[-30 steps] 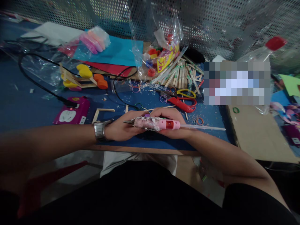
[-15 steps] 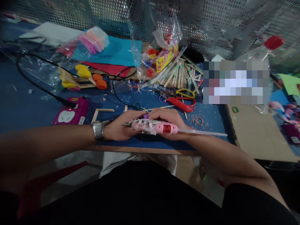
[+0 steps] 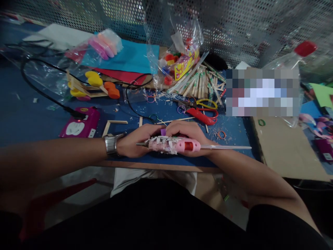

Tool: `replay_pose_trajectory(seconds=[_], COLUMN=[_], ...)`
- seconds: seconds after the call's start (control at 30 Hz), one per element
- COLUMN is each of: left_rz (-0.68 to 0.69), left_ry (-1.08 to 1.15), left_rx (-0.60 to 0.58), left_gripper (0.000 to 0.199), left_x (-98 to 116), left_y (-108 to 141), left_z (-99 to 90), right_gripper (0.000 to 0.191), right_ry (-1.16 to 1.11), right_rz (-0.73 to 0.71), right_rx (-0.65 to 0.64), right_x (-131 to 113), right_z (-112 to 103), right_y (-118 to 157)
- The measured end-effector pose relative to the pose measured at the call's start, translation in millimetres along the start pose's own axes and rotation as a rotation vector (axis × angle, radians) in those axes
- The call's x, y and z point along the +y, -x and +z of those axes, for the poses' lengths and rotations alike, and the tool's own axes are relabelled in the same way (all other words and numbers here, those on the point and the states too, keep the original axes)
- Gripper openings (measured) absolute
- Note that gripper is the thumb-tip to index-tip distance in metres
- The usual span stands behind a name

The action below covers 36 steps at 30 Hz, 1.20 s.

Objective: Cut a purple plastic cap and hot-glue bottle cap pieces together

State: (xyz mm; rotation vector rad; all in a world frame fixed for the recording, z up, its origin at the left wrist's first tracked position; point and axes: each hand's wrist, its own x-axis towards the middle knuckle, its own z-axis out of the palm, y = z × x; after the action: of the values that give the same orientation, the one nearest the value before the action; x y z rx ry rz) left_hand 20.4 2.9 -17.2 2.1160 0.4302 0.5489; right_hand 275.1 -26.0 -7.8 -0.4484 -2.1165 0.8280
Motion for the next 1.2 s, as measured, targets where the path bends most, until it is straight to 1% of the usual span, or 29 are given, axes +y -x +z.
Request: replay_pose_trajectory(seconds=[0.17,0.3,0.43,0.5,0.6,0.7,0.83,1.03,1.2], left_rz=[-0.02,-0.031,0.006,0.004,-0.012,-0.013,-0.004,-0.013,-0.015], left_ry=[0.008,0.007,-0.017,-0.015,0.011,0.026,0.017,-0.005,0.0], left_rx=[0.0,0.009,0.025,0.027,0.036,0.047,0.067,0.064,0.074], left_gripper=[0.022,0.025,0.023,0.024,0.027,0.029,0.027,0.031,0.028], left_x=[-0.9,-0.8,-0.3,-0.7,-1.6,-2.2,-2.1,0.8,3.8], left_y=[-0.4,0.2,0.7,0.4,-0.5,-0.9,0.1,0.5,-0.6], left_z=[1.8,2.9,2.9,3.4,4.2,4.2,3.2,2.0,0.6], right_gripper=[0.028,0.024,0.024,0.025,0.023,0.025,0.027,0.028,0.03], right_ry=[0.02,0.046,0.056,0.066,0.068,0.054,0.044,0.038,0.011], right_rz=[-0.019,-0.007,-0.022,-0.018,-0.004,-0.009,-0.016,-0.019,-0.026], right_rx=[0.001,0.008,-0.039,-0.056,-0.029,-0.001,0.006,0.053,0.044], right_x=[-1.6,-2.0,-6.4,-7.6,-6.3,-3.3,0.1,2.7,0.4], right_z=[1.0,0.8,-1.8,-2.5,-1.8,-0.2,-0.1,-0.8,-0.8], right_y=[-0.9,-1.7,-3.6,-3.9,-2.7,-1.0,0.5,0.5,0.9])
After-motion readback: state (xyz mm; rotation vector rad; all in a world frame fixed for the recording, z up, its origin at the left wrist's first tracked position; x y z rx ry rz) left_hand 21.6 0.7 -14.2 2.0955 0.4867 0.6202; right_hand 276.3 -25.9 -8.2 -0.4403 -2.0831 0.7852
